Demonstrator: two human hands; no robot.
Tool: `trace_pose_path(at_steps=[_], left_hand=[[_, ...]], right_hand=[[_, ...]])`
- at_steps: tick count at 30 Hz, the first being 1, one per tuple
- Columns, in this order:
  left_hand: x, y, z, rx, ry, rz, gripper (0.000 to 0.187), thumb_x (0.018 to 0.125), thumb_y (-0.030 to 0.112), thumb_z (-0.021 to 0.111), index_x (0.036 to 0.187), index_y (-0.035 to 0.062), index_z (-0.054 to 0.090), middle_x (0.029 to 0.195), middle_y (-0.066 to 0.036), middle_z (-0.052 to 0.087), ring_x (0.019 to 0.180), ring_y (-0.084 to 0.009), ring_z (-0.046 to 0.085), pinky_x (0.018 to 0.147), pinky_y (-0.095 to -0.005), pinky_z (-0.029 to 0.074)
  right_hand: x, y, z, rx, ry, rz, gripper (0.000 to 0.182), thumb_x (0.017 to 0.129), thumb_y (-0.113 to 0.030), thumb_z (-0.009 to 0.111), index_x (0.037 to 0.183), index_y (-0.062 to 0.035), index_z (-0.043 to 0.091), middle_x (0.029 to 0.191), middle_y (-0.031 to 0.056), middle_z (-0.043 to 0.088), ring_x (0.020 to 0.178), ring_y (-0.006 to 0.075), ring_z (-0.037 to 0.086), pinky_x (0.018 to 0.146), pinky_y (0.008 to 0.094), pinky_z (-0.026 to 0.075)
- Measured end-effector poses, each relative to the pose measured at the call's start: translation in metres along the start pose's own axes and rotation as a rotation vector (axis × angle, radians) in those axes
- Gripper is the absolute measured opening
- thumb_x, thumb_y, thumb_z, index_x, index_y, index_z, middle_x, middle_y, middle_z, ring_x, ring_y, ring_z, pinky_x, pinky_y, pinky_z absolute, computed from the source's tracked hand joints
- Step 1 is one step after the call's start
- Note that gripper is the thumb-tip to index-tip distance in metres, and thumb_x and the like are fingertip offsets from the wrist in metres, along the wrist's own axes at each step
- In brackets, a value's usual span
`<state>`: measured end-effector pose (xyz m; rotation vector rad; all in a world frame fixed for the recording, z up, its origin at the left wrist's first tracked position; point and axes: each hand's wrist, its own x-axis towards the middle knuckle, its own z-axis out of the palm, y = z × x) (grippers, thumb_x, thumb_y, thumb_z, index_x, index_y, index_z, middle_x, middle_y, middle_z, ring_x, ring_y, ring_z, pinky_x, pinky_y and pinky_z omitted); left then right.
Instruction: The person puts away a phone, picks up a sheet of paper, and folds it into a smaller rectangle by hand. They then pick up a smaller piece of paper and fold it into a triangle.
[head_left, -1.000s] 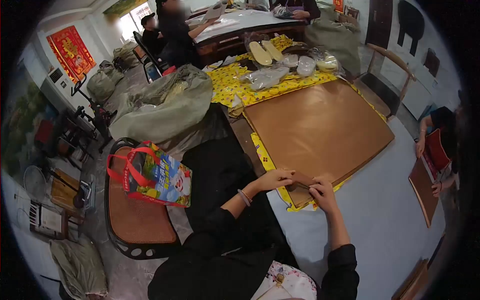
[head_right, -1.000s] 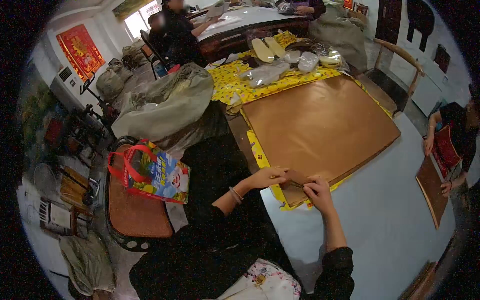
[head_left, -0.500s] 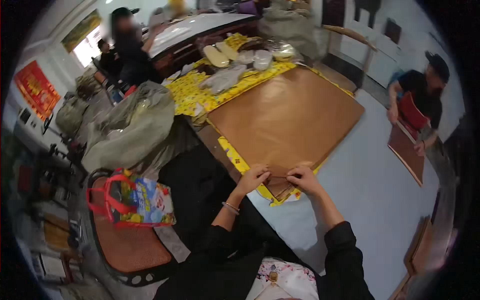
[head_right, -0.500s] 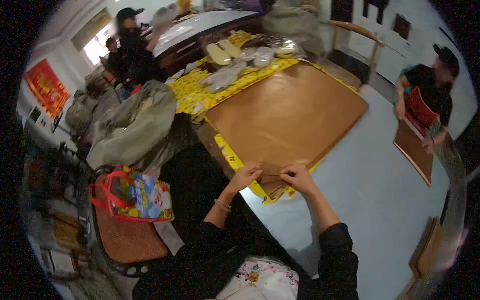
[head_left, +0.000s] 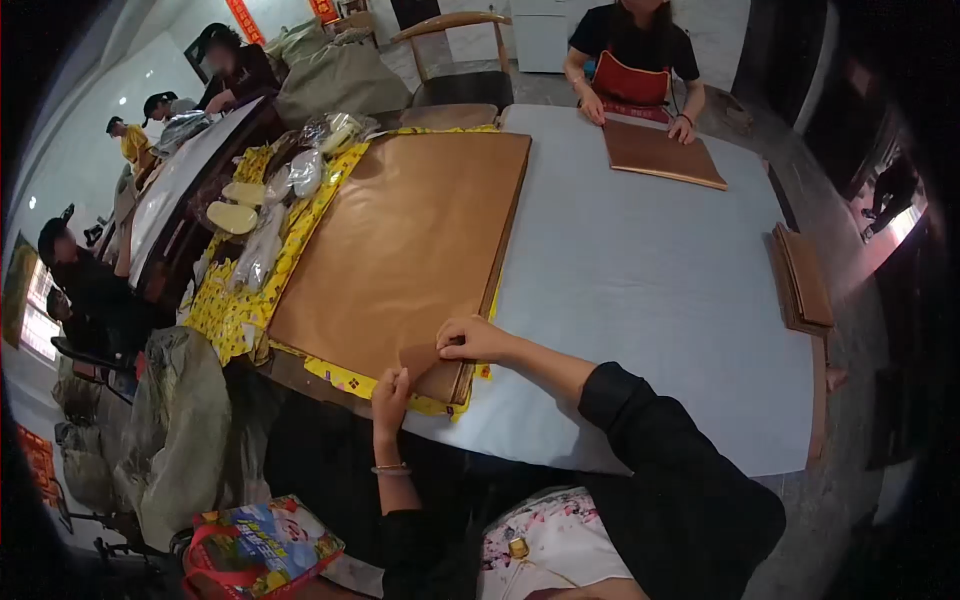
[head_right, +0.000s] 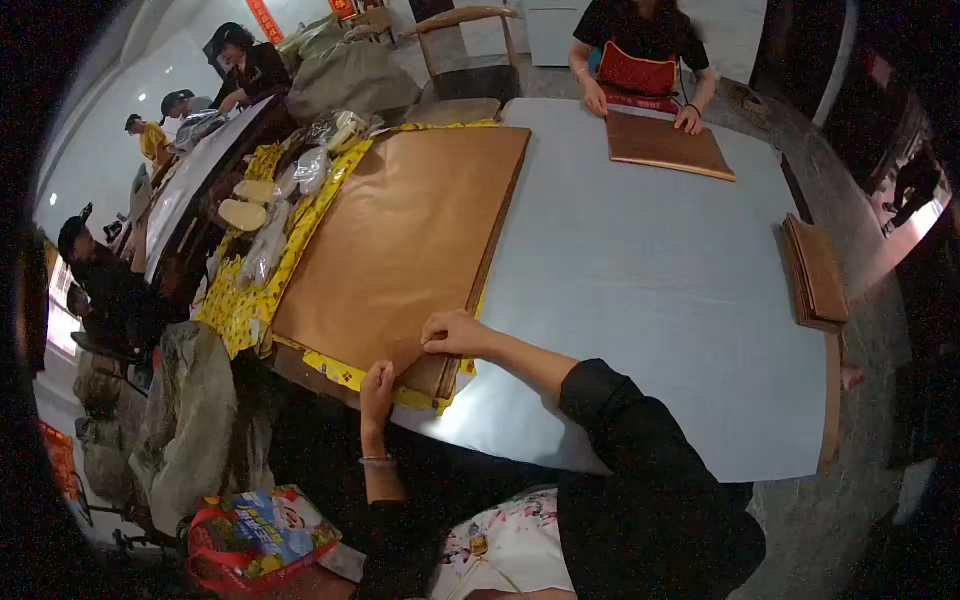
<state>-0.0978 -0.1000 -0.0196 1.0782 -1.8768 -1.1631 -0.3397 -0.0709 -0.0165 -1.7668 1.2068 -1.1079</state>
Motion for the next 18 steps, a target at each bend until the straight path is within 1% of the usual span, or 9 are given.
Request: trace_pose_path(at_steps=[2, 4, 6, 8, 10, 12, 14, 15, 18], left_hand=[[-0.002, 0.002, -0.003, 0.013, -0.016, 0.032, 0.027, 0.097, 0.023, 0.050, 0.084, -0.0012, 0.054, 0.067, -0.004, 0.048, 0.062, -0.0097, 0.045, 0.056, -0.0265, 0.039], [0.000, -0.003, 0.001, -0.006, 0.038, 0.054, 0.031, 0.098, 0.024, 0.047, 0.080, -0.0007, 0.050, 0.066, -0.003, 0.045, 0.062, -0.0098, 0.043, 0.056, -0.0279, 0.038], [0.001, -0.025, -0.004, 0.023, -0.002, 0.074, 0.028, 0.097, 0.024, 0.050, 0.084, -0.0005, 0.055, 0.068, -0.001, 0.047, 0.065, -0.0086, 0.045, 0.058, -0.0263, 0.040], [-0.003, -0.005, 0.001, -0.164, -0.053, -0.065, 0.026, 0.096, 0.023, 0.052, 0.094, -0.0011, 0.060, 0.073, 0.005, 0.046, 0.067, -0.0049, 0.043, 0.060, -0.0203, 0.038], [-0.002, 0.003, 0.003, -0.104, -0.006, -0.045, 0.022, 0.095, 0.022, 0.054, 0.093, 0.0017, 0.061, 0.072, 0.006, 0.045, 0.065, -0.0034, 0.042, 0.058, -0.0198, 0.038], [-0.001, -0.007, 0.005, -0.132, 0.040, -0.096, 0.022, 0.094, 0.022, 0.055, 0.095, 0.0009, 0.061, 0.072, 0.006, 0.048, 0.065, -0.0044, 0.044, 0.057, -0.0210, 0.039], [0.000, -0.009, 0.004, -0.031, 0.035, -0.089, 0.027, 0.093, 0.023, 0.057, 0.103, -0.0013, 0.063, 0.079, -0.003, 0.060, 0.074, -0.0077, 0.054, 0.066, -0.0239, 0.045], [0.001, -0.011, 0.006, -0.028, 0.048, -0.094, 0.027, 0.093, 0.023, 0.057, 0.103, -0.0013, 0.063, 0.079, -0.003, 0.060, 0.074, -0.0077, 0.054, 0.066, -0.0239, 0.045], [0.003, -0.014, 0.010, 0.007, 0.131, 0.085, 0.026, 0.092, 0.022, 0.058, 0.100, -0.0023, 0.063, 0.077, -0.003, 0.059, 0.071, -0.0075, 0.052, 0.063, -0.0233, 0.043]], right_hand=[[0.000, 0.005, 0.005, -0.006, 0.034, -0.030, 0.020, 0.079, -0.019, 0.068, 0.088, -0.0012, 0.066, 0.093, 0.0090, 0.065, 0.089, 0.0197, 0.062, 0.078, 0.0306, 0.048], [0.003, 0.003, 0.006, 0.032, 0.119, 0.020, 0.024, 0.077, -0.025, 0.068, 0.090, -0.0050, 0.068, 0.087, 0.0100, 0.066, 0.086, 0.0240, 0.064, 0.076, 0.0335, 0.049], [0.003, 0.003, 0.009, 0.075, 0.118, 0.176, 0.023, 0.078, -0.023, 0.068, 0.090, -0.0032, 0.068, 0.085, 0.0101, 0.066, 0.082, 0.0213, 0.064, 0.074, 0.0321, 0.049], [0.005, 0.002, 0.010, 0.072, 0.121, 0.173, 0.022, 0.079, -0.021, 0.068, 0.090, -0.0016, 0.067, 0.084, 0.0091, 0.066, 0.079, 0.0171, 0.062, 0.071, 0.0301, 0.048], [0.003, -0.009, 0.008, 0.204, 0.117, 0.270, 0.022, 0.080, -0.019, 0.067, 0.091, -0.0006, 0.067, 0.083, 0.0079, 0.065, 0.077, 0.0150, 0.061, 0.070, 0.0287, 0.048], [0.003, -0.009, 0.008, 0.182, 0.097, 0.262, 0.020, 0.083, -0.019, 0.065, 0.090, -0.0006, 0.066, 0.084, 0.0052, 0.063, 0.076, 0.0129, 0.059, 0.070, 0.0267, 0.047], [0.002, -0.010, 0.007, 0.121, 0.112, 0.220, 0.020, 0.086, -0.020, 0.064, 0.091, -0.0005, 0.066, 0.084, 0.0028, 0.061, 0.077, 0.0102, 0.058, 0.069, 0.0246, 0.046], [0.002, -0.003, 0.008, 0.126, 0.099, 0.215, 0.020, 0.086, -0.020, 0.064, 0.091, -0.0005, 0.066, 0.084, 0.0028, 0.061, 0.077, 0.0102, 0.058, 0.069, 0.0246, 0.046], [0.005, 0.004, 0.011, 0.068, 0.108, 0.118, 0.022, 0.086, -0.021, 0.064, 0.091, 0.0000, 0.066, 0.084, 0.0032, 0.061, 0.078, 0.0111, 0.058, 0.069, 0.0255, 0.046]])
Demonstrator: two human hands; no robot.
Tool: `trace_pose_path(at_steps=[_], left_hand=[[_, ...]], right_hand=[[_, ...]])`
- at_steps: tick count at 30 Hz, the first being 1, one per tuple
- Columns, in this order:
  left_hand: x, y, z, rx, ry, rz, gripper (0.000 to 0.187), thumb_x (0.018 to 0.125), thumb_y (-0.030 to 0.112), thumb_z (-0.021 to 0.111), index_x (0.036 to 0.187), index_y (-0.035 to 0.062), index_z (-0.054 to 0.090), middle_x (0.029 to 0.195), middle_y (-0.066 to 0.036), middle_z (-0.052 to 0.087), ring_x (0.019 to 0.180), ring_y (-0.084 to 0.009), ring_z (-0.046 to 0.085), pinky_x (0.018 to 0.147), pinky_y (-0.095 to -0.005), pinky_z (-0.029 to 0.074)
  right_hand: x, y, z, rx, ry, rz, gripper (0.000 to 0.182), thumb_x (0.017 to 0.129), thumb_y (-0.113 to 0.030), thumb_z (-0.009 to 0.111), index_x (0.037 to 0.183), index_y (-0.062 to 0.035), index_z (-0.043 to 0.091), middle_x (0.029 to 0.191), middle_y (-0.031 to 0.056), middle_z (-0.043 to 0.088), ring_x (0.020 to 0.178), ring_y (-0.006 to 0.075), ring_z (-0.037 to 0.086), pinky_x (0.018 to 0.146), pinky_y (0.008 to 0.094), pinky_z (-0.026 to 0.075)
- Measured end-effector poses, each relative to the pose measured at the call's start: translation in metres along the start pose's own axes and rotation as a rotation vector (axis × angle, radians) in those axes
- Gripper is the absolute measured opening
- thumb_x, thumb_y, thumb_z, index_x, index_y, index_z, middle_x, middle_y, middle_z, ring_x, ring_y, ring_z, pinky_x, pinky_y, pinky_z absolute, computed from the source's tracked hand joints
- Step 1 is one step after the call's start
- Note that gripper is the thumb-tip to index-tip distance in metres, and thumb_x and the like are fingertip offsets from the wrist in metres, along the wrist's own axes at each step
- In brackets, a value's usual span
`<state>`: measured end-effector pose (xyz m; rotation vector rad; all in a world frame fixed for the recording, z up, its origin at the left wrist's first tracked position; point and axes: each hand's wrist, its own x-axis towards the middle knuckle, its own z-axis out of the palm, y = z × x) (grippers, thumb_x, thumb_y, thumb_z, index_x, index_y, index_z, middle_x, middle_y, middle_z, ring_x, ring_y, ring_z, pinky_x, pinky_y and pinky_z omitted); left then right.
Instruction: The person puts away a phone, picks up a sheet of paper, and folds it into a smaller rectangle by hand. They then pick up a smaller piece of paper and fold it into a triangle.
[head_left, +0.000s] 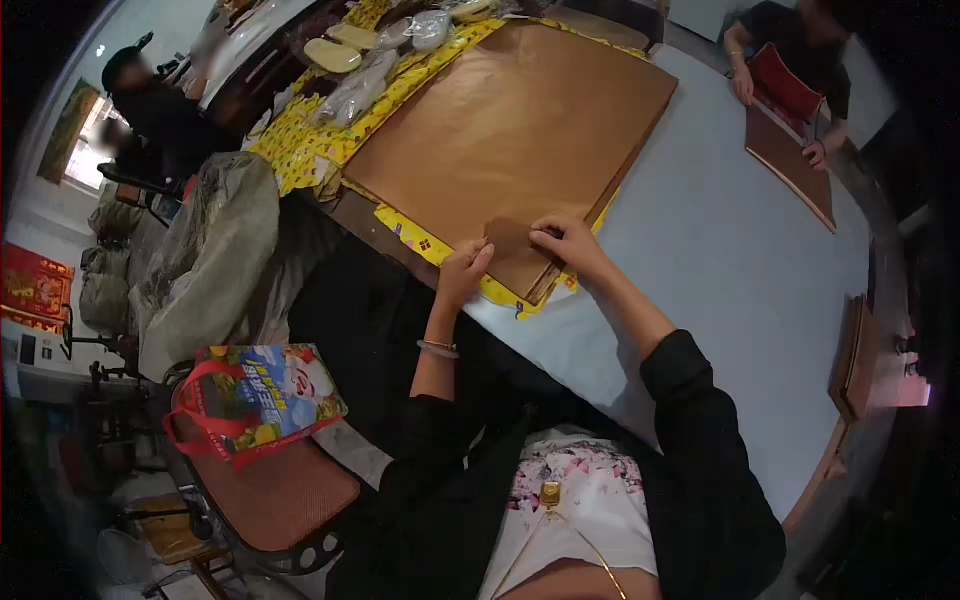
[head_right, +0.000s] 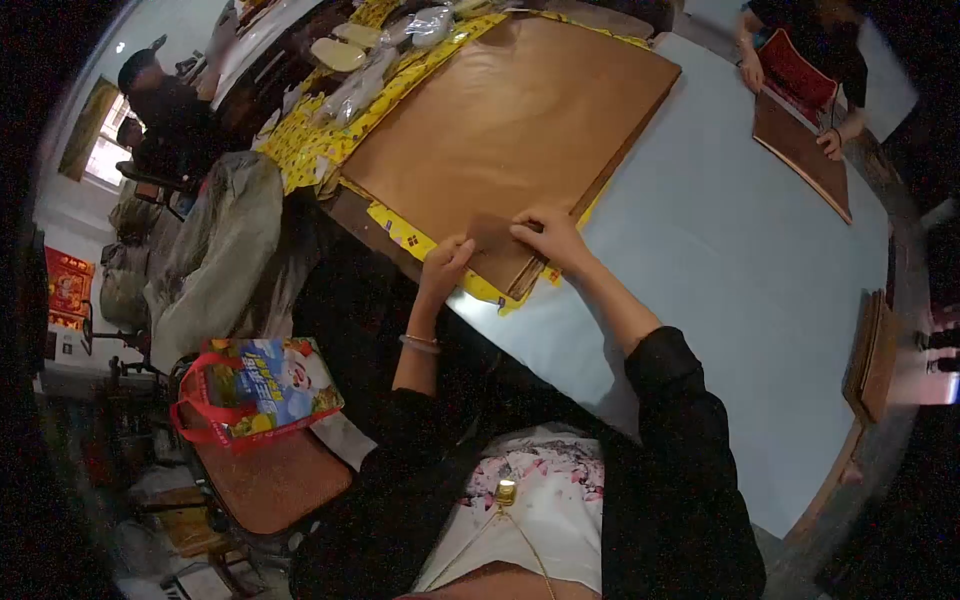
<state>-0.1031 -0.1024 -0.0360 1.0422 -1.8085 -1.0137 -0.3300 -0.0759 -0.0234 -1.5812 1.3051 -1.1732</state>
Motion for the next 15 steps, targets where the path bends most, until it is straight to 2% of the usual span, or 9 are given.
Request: trace_pose_path(at_steps=[1, 3, 5, 7, 8, 11, 12, 14, 15], left_hand=[[-0.001, -0.001, -0.003, -0.110, -0.077, -0.215, 0.025, 0.092, 0.021, 0.059, 0.099, -0.0025, 0.063, 0.078, -0.002, 0.060, 0.071, -0.0075, 0.053, 0.064, -0.0234, 0.044], [-0.002, 0.007, -0.003, -0.110, -0.065, -0.206, 0.024, 0.092, 0.021, 0.058, 0.097, -0.0011, 0.063, 0.075, 0.001, 0.057, 0.069, -0.0056, 0.050, 0.062, -0.0213, 0.042], [-0.002, 0.011, -0.002, -0.111, -0.054, -0.192, 0.022, 0.093, 0.022, 0.057, 0.096, 0.0003, 0.063, 0.073, 0.004, 0.053, 0.067, -0.0036, 0.047, 0.060, -0.0193, 0.040], [-0.002, 0.011, -0.001, -0.222, -0.073, -0.213, 0.022, 0.091, 0.018, 0.060, 0.097, -0.0031, 0.064, 0.085, -0.002, 0.064, 0.076, -0.0061, 0.056, 0.069, -0.0227, 0.047], [-0.003, 0.014, 0.002, -0.341, -0.068, -0.197, 0.023, 0.091, 0.018, 0.061, 0.098, -0.0033, 0.064, 0.088, -0.002, 0.066, 0.078, -0.0072, 0.059, 0.070, -0.0238, 0.048], [-0.002, 0.014, 0.001, -0.274, -0.085, -0.214, 0.023, 0.090, 0.018, 0.062, 0.100, -0.0024, 0.063, 0.089, -0.004, 0.067, 0.080, -0.0087, 0.060, 0.071, -0.0255, 0.049], [0.000, -0.016, 0.004, -0.048, -0.039, -0.005, 0.024, 0.089, 0.018, 0.064, 0.102, -0.0017, 0.063, 0.090, -0.009, 0.068, 0.081, -0.0109, 0.062, 0.071, -0.0263, 0.049], [-0.001, -0.020, 0.005, 0.013, -0.028, -0.143, 0.025, 0.088, 0.019, 0.065, 0.103, -0.0015, 0.062, 0.090, -0.012, 0.067, 0.080, -0.0131, 0.063, 0.070, -0.0270, 0.050], [-0.002, -0.012, 0.005, -0.203, -0.059, -0.156, 0.027, 0.088, 0.020, 0.065, 0.102, -0.0021, 0.062, 0.088, -0.012, 0.067, 0.079, -0.0137, 0.063, 0.069, -0.0272, 0.050]], right_hand=[[-0.001, -0.001, -0.001, -0.021, 0.022, 0.013, 0.022, 0.086, -0.022, 0.064, 0.091, 0.0001, 0.065, 0.084, 0.0034, 0.061, 0.077, 0.0117, 0.058, 0.069, 0.0256, 0.046], [-0.001, -0.002, 0.001, -0.040, 0.040, 0.024, 0.023, 0.086, -0.022, 0.065, 0.091, 0.0001, 0.065, 0.083, 0.0036, 0.062, 0.077, 0.0123, 0.059, 0.069, 0.0258, 0.046], [0.001, 0.000, 0.003, -0.003, 0.071, 0.054, 0.025, 0.083, -0.026, 0.065, 0.090, -0.0026, 0.068, 0.087, 0.0100, 0.066, 0.082, 0.0214, 0.063, 0.074, 0.0314, 0.048], [0.000, -0.004, 0.001, -0.040, 0.068, 0.067, 0.025, 0.083, -0.026, 0.065, 0.090, -0.0021, 0.067, 0.087, 0.0103, 0.066, 0.082, 0.0215, 0.063, 0.074, 0.0316, 0.048], [-0.001, -0.009, 0.001, -0.079, 0.068, 0.083, 0.026, 0.084, -0.027, 0.065, 0.090, -0.0016, 0.067, 0.086, 0.0106, 0.066, 0.082, 0.0216, 0.063, 0.074, 0.0319, 0.048], [0.000, 0.006, 0.005, 0.001, 0.104, 0.014, 0.024, 0.084, -0.024, 0.065, 0.090, -0.0010, 0.067, 0.086, 0.0113, 0.066, 0.080, 0.0221, 0.063, 0.072, 0.0309, 0.048], [-0.002, -0.002, 0.006, 0.026, 0.093, 0.110, 0.021, 0.083, -0.021, 0.066, 0.089, -0.0006, 0.067, 0.085, 0.0120, 0.066, 0.080, 0.0230, 0.063, 0.071, 0.0302, 0.048], [-0.003, 0.006, 0.007, 0.063, 0.091, 0.092, 0.021, 0.082, -0.020, 0.067, 0.092, -0.0013, 0.066, 0.085, 0.0122, 0.065, 0.079, 0.0235, 0.063, 0.069, 0.0300, 0.048], [-0.002, 0.006, 0.008, 0.092, 0.094, 0.105, 0.022, 0.081, -0.019, 0.068, 0.095, -0.0019, 0.066, 0.085, 0.0123, 0.065, 0.078, 0.0241, 0.063, 0.068, 0.0298, 0.048]])
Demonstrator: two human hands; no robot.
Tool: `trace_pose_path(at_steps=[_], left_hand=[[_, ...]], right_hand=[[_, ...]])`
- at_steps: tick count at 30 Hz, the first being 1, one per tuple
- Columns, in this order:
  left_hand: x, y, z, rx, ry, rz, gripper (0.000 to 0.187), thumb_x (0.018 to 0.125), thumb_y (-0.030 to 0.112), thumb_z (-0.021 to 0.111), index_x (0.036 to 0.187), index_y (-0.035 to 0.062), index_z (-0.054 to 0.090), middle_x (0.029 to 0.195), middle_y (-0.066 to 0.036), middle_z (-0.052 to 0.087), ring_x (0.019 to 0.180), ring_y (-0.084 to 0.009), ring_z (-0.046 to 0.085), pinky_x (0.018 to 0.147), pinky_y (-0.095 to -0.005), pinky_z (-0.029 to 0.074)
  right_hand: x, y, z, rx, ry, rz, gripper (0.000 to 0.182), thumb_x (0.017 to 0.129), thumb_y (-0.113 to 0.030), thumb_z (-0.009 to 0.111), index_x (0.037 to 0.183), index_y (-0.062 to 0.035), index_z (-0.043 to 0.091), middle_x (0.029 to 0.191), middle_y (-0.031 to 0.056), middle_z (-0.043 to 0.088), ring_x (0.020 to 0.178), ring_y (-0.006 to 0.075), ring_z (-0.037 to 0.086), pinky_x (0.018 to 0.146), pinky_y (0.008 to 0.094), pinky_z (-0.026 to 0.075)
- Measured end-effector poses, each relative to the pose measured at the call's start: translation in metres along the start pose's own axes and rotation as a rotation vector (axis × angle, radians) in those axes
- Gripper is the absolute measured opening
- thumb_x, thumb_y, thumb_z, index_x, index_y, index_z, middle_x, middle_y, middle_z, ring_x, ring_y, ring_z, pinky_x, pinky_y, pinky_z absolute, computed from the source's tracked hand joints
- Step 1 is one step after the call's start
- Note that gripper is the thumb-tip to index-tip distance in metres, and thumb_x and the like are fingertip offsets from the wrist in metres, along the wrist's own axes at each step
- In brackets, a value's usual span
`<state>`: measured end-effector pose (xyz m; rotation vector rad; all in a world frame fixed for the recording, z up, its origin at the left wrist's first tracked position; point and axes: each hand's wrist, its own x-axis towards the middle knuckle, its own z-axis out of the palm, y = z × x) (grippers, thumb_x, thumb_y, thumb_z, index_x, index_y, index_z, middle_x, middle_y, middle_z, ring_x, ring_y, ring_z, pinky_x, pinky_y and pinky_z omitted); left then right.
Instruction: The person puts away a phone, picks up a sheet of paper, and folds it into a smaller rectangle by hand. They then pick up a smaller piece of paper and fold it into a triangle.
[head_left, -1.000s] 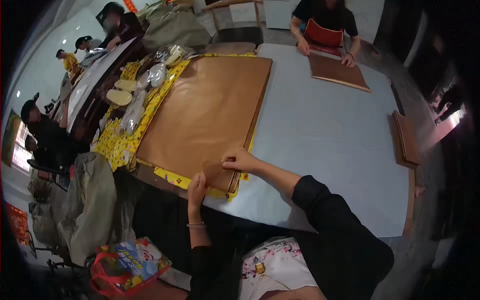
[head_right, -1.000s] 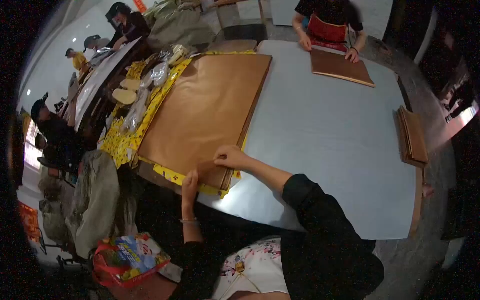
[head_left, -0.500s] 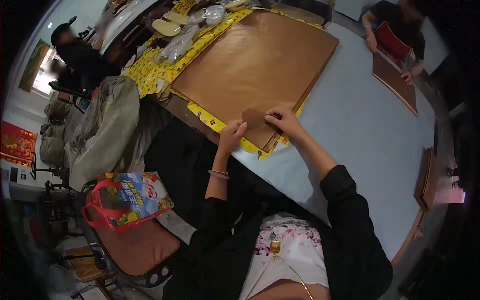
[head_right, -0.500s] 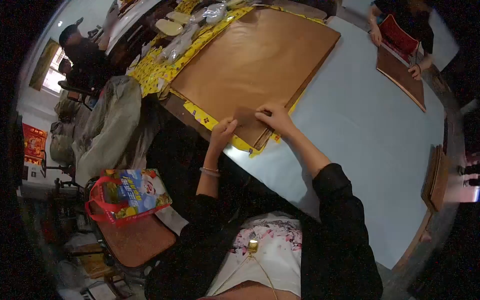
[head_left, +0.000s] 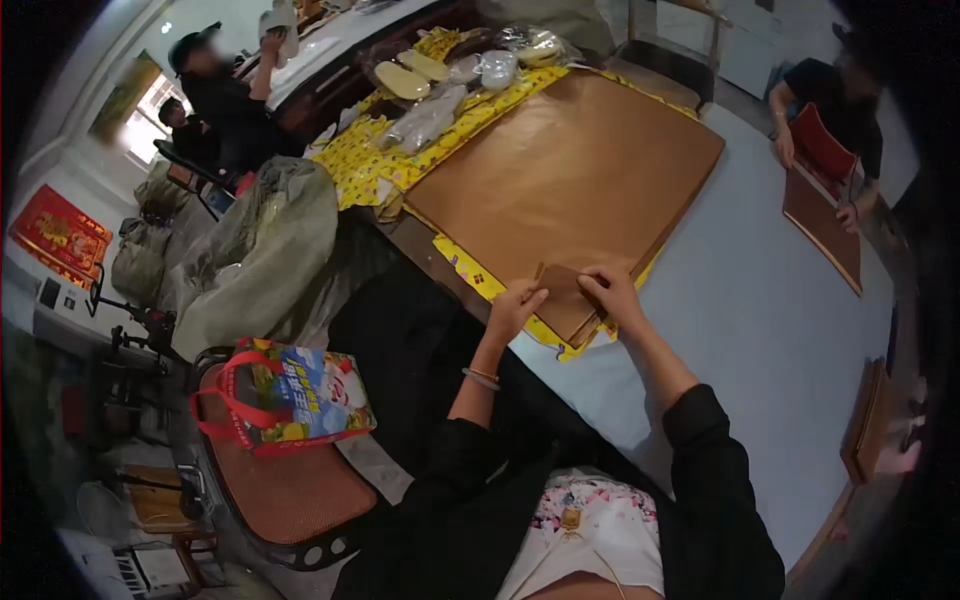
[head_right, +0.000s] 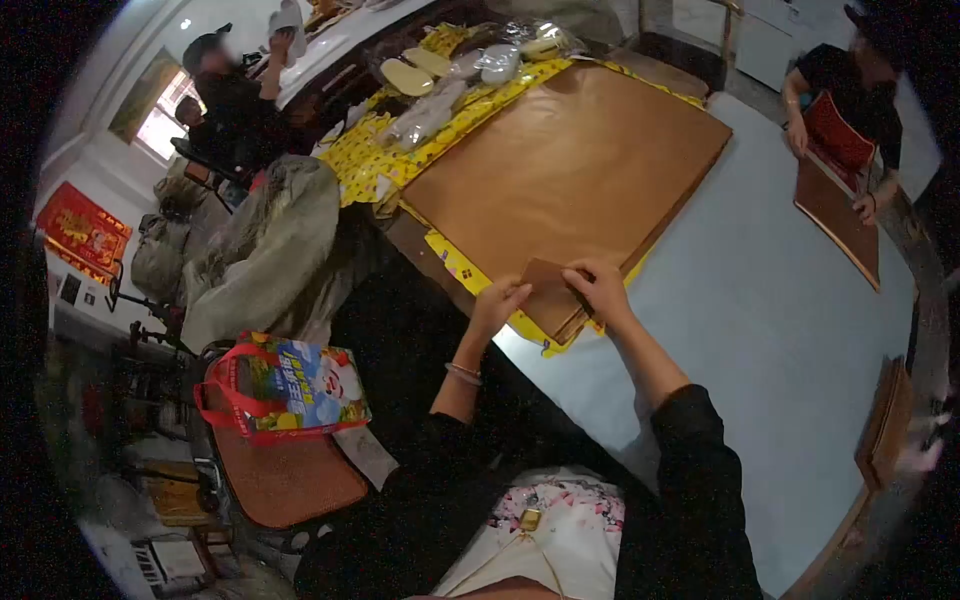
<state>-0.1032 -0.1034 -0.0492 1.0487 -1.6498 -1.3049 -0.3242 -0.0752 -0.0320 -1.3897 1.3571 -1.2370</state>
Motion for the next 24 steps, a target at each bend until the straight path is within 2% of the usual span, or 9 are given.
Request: trace_pose_path(at_steps=[2, 3, 4, 7, 8, 11, 14, 21, 24], left_hand=[[-0.003, 0.012, 0.002, 0.155, 0.052, -0.007, 0.023, 0.091, 0.018, 0.062, 0.103, -0.0022, 0.061, 0.085, -0.001, 0.064, 0.077, -0.0069, 0.057, 0.068, -0.0223, 0.047], [0.003, -0.001, 0.001, 0.055, 0.029, 0.040, 0.022, 0.091, 0.018, 0.061, 0.100, -0.0023, 0.060, 0.085, -0.001, 0.064, 0.078, -0.0059, 0.057, 0.068, -0.0214, 0.047], [0.004, -0.015, 0.003, 0.058, 0.036, 0.048, 0.022, 0.091, 0.018, 0.061, 0.100, -0.0023, 0.060, 0.085, -0.001, 0.064, 0.078, -0.0059, 0.057, 0.068, -0.0214, 0.047], [0.000, 0.003, 0.004, -0.071, 0.028, 0.014, 0.020, 0.092, 0.017, 0.061, 0.098, -0.0018, 0.059, 0.085, 0.001, 0.063, 0.080, -0.0051, 0.057, 0.069, -0.0199, 0.046], [0.001, 0.003, 0.003, -0.069, 0.029, 0.014, 0.020, 0.092, 0.017, 0.061, 0.098, -0.0018, 0.059, 0.085, 0.001, 0.063, 0.080, -0.0051, 0.057, 0.069, -0.0199, 0.046], [0.002, 0.001, 0.004, -0.065, 0.005, -0.005, 0.021, 0.092, 0.017, 0.061, 0.099, -0.0019, 0.059, 0.084, 0.001, 0.063, 0.078, -0.0048, 0.056, 0.067, -0.0201, 0.046], [0.003, 0.000, 0.006, -0.179, -0.005, 0.055, 0.020, 0.092, 0.017, 0.060, 0.098, -0.0020, 0.059, 0.083, 0.002, 0.062, 0.075, -0.0042, 0.054, 0.065, -0.0204, 0.044], [-0.005, 0.031, 0.003, 0.035, 0.006, 0.015, 0.023, 0.093, 0.017, 0.060, 0.100, -0.0041, 0.058, 0.080, 0.001, 0.061, 0.074, -0.0055, 0.054, 0.064, -0.0221, 0.044], [0.002, 0.004, 0.006, -0.082, 0.009, 0.032, 0.024, 0.092, 0.019, 0.061, 0.100, -0.0037, 0.059, 0.080, 0.000, 0.061, 0.074, -0.0059, 0.054, 0.064, -0.0227, 0.045]], right_hand=[[-0.005, 0.001, 0.003, -0.037, 0.086, -0.129, 0.022, 0.080, -0.017, 0.068, 0.096, -0.0031, 0.065, 0.087, 0.0115, 0.064, 0.079, 0.0256, 0.062, 0.069, 0.0315, 0.048], [-0.008, -0.018, 0.005, -0.076, 0.187, -0.230, 0.023, 0.078, -0.015, 0.069, 0.098, -0.0042, 0.064, 0.088, 0.0107, 0.063, 0.080, 0.0272, 0.061, 0.069, 0.0333, 0.048], [-0.015, -0.038, -0.001, -0.420, 0.313, -0.574, 0.023, 0.076, -0.011, 0.069, 0.098, -0.0079, 0.064, 0.092, 0.0083, 0.061, 0.085, 0.0284, 0.059, 0.075, 0.0365, 0.046], [-0.029, -0.030, -0.015, -0.577, 0.085, -0.721, 0.021, 0.072, -0.008, 0.066, 0.093, -0.0122, 0.065, 0.097, 0.0060, 0.061, 0.094, 0.0248, 0.058, 0.083, 0.0376, 0.041], [-0.030, -0.034, -0.018, -0.576, 0.086, -0.722, 0.021, 0.072, -0.008, 0.066, 0.093, -0.0122, 0.065, 0.097, 0.0060, 0.061, 0.094, 0.0248, 0.058, 0.083, 0.0376, 0.041], [-0.033, -0.035, -0.024, -0.581, -0.302, -0.777, 0.035, 0.071, -0.006, 0.061, 0.105, -0.0127, 0.065, 0.111, 0.0059, 0.062, 0.105, 0.0244, 0.057, 0.092, 0.0396, 0.041], [-0.031, -0.031, -0.026, -0.641, -0.372, -0.692, 0.038, 0.071, -0.007, 0.062, 0.109, -0.0126, 0.064, 0.114, 0.0047, 0.063, 0.106, 0.0251, 0.056, 0.095, 0.0405, 0.041], [-0.024, -0.037, -0.033, -0.643, -0.447, -0.654, 0.024, 0.075, -0.013, 0.066, 0.099, -0.0135, 0.069, 0.117, 0.0015, 0.062, 0.106, 0.0227, 0.057, 0.093, 0.0392, 0.041], [-0.019, -0.027, -0.033, -0.663, -0.466, -0.656, 0.020, 0.079, -0.016, 0.067, 0.098, -0.0130, 0.070, 0.117, 0.0011, 0.063, 0.106, 0.0216, 0.057, 0.093, 0.0389, 0.041]])
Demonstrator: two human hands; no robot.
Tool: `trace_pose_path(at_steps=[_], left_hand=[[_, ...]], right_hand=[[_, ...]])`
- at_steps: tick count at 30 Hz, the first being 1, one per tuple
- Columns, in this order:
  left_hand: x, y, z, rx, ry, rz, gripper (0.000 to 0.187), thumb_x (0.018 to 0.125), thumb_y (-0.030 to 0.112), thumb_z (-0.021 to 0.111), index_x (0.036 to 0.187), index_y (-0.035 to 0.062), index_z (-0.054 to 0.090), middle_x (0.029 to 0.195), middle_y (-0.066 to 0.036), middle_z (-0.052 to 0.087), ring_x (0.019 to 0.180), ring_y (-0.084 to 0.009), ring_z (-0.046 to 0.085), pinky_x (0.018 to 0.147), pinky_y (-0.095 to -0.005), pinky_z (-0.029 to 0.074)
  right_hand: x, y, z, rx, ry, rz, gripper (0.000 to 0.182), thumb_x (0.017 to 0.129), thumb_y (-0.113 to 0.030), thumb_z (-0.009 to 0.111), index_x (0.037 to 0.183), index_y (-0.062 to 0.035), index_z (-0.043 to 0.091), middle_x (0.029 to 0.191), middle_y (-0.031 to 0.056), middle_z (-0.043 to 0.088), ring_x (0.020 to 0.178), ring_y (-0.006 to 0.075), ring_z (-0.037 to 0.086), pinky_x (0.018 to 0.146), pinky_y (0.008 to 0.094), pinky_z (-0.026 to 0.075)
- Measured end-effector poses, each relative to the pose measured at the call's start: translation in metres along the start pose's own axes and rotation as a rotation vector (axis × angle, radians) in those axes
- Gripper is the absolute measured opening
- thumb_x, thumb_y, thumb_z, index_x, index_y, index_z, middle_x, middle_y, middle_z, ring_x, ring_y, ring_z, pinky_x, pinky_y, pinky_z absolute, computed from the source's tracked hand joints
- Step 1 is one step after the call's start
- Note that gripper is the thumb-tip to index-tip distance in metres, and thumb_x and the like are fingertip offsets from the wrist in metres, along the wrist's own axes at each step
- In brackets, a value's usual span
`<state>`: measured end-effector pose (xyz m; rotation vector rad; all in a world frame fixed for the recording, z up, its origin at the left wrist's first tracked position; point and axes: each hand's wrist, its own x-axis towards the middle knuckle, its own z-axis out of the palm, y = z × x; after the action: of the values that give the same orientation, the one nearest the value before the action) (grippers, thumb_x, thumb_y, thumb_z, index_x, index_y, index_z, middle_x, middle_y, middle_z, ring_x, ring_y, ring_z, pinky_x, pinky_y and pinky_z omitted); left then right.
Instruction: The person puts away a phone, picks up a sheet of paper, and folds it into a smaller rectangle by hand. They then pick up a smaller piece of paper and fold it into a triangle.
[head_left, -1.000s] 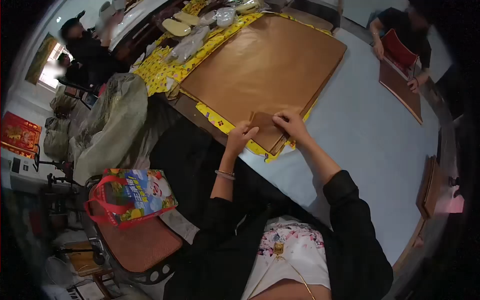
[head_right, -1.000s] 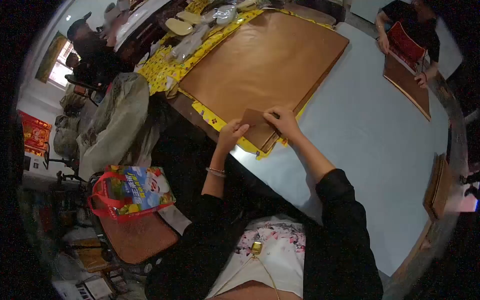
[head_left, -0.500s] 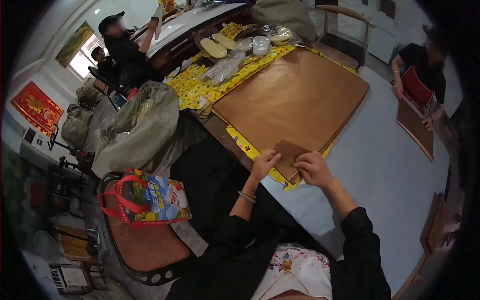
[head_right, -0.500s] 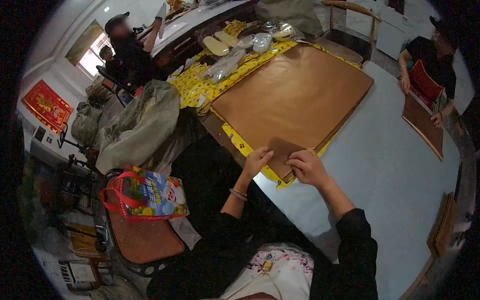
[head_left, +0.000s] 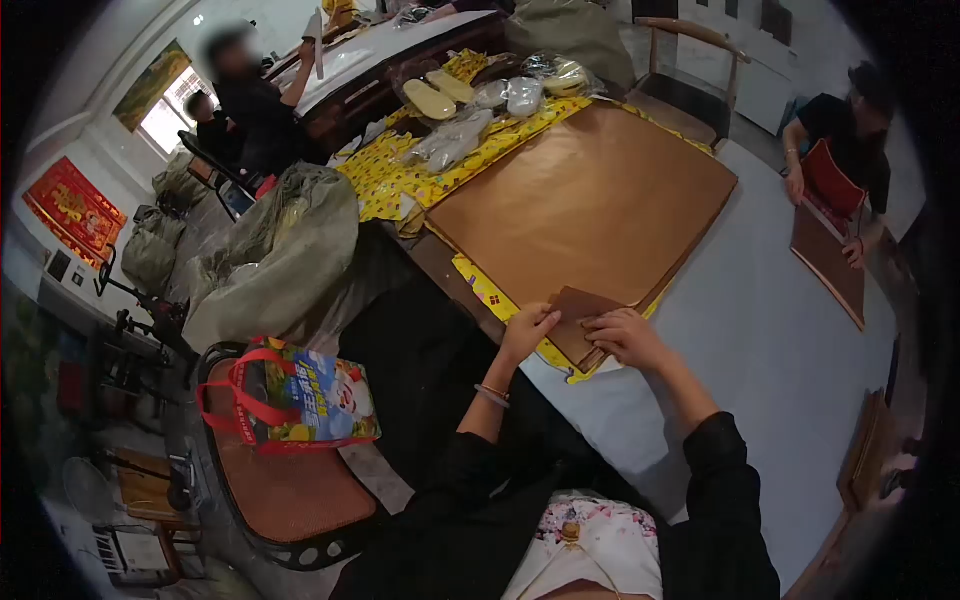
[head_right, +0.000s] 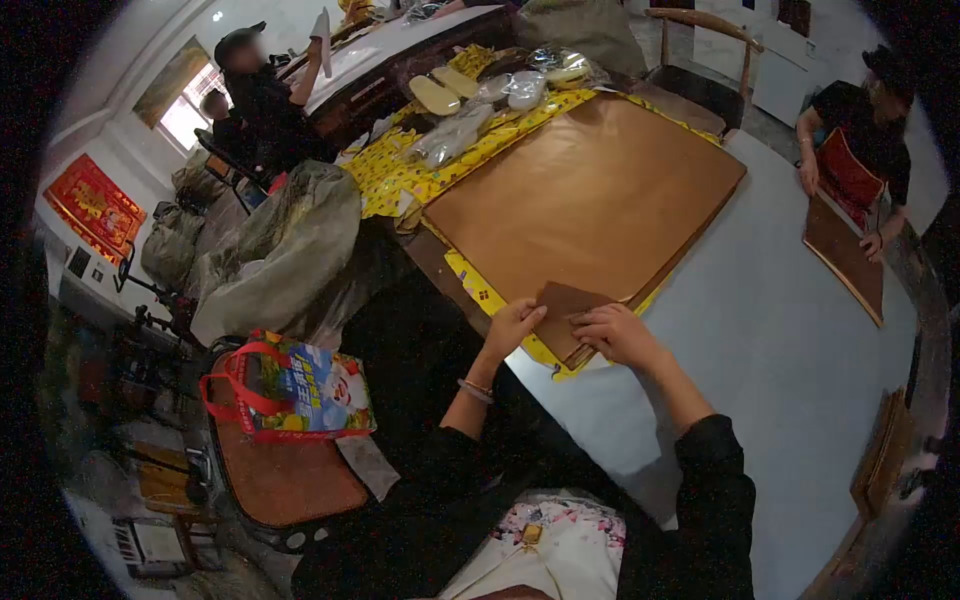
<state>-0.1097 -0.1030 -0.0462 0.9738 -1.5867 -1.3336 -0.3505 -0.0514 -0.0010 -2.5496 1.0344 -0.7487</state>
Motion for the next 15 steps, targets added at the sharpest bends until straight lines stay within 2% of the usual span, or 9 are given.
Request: trace_pose_path(at_steps=[1, 2, 5, 9, 10, 13, 15], left_hand=[[0.001, -0.005, -0.001, -0.033, -0.001, 0.032, 0.025, 0.091, 0.020, 0.062, 0.099, -0.0040, 0.060, 0.080, 0.000, 0.061, 0.075, -0.0061, 0.055, 0.064, -0.0229, 0.046], [-0.002, 0.007, -0.002, 0.097, 0.024, -0.042, 0.026, 0.091, 0.020, 0.062, 0.100, -0.0040, 0.061, 0.085, -0.001, 0.064, 0.079, -0.0075, 0.057, 0.067, -0.0238, 0.048], [-0.004, 0.019, -0.002, 0.152, 0.028, -0.080, 0.029, 0.091, 0.021, 0.063, 0.103, -0.0048, 0.060, 0.088, -0.003, 0.065, 0.082, -0.0090, 0.060, 0.070, -0.0244, 0.049], [0.004, -0.014, -0.004, 0.024, 0.010, -0.071, 0.030, 0.091, 0.021, 0.063, 0.105, -0.0048, 0.060, 0.092, -0.005, 0.066, 0.084, -0.0103, 0.061, 0.071, -0.0248, 0.049], [0.003, -0.018, -0.003, 0.140, 0.074, -0.023, 0.033, 0.089, 0.025, 0.063, 0.101, -0.0059, 0.061, 0.083, -0.011, 0.067, 0.079, -0.0115, 0.063, 0.070, -0.0262, 0.049], [0.006, -0.028, -0.004, 0.096, 0.044, -0.011, 0.033, 0.089, 0.025, 0.064, 0.101, -0.0056, 0.061, 0.083, -0.011, 0.067, 0.079, -0.0118, 0.063, 0.070, -0.0267, 0.050], [0.003, -0.011, -0.003, 0.061, 0.035, -0.014, 0.033, 0.089, 0.026, 0.064, 0.102, -0.0046, 0.061, 0.084, -0.011, 0.067, 0.079, -0.0123, 0.063, 0.071, -0.0268, 0.050]], right_hand=[[-0.001, 0.002, 0.002, 0.008, 0.003, 0.020, 0.021, 0.078, -0.017, 0.068, 0.098, -0.0128, 0.070, 0.116, 0.0013, 0.063, 0.106, 0.0218, 0.057, 0.093, 0.0389, 0.041], [0.001, -0.001, 0.001, 0.017, 0.007, 0.038, 0.022, 0.077, -0.018, 0.069, 0.098, -0.0126, 0.070, 0.115, 0.0015, 0.064, 0.106, 0.0219, 0.057, 0.093, 0.0389, 0.041], [0.005, -0.009, -0.005, 0.004, 0.001, 0.026, 0.024, 0.076, -0.020, 0.071, 0.099, -0.0138, 0.070, 0.115, 0.0021, 0.064, 0.107, 0.0227, 0.056, 0.093, 0.0390, 0.041], [0.004, -0.003, -0.003, -0.005, -0.018, 0.019, 0.023, 0.078, -0.023, 0.070, 0.100, -0.0146, 0.070, 0.115, 0.0024, 0.063, 0.108, 0.0228, 0.056, 0.093, 0.0388, 0.041], [0.004, -0.002, -0.002, -0.004, -0.018, 0.019, 0.023, 0.078, -0.023, 0.070, 0.100, -0.0146, 0.070, 0.115, 0.0024, 0.063, 0.108, 0.0228, 0.056, 0.093, 0.0388, 0.041], [0.004, 0.001, 0.000, -0.006, -0.015, 0.009, 0.021, 0.080, -0.022, 0.068, 0.099, -0.0145, 0.069, 0.115, 0.0024, 0.064, 0.107, 0.0224, 0.056, 0.092, 0.0388, 0.041], [0.004, 0.003, 0.002, 0.011, -0.037, 0.032, 0.020, 0.082, -0.021, 0.066, 0.100, -0.0143, 0.069, 0.114, 0.0025, 0.064, 0.107, 0.0220, 0.056, 0.092, 0.0389, 0.041]])
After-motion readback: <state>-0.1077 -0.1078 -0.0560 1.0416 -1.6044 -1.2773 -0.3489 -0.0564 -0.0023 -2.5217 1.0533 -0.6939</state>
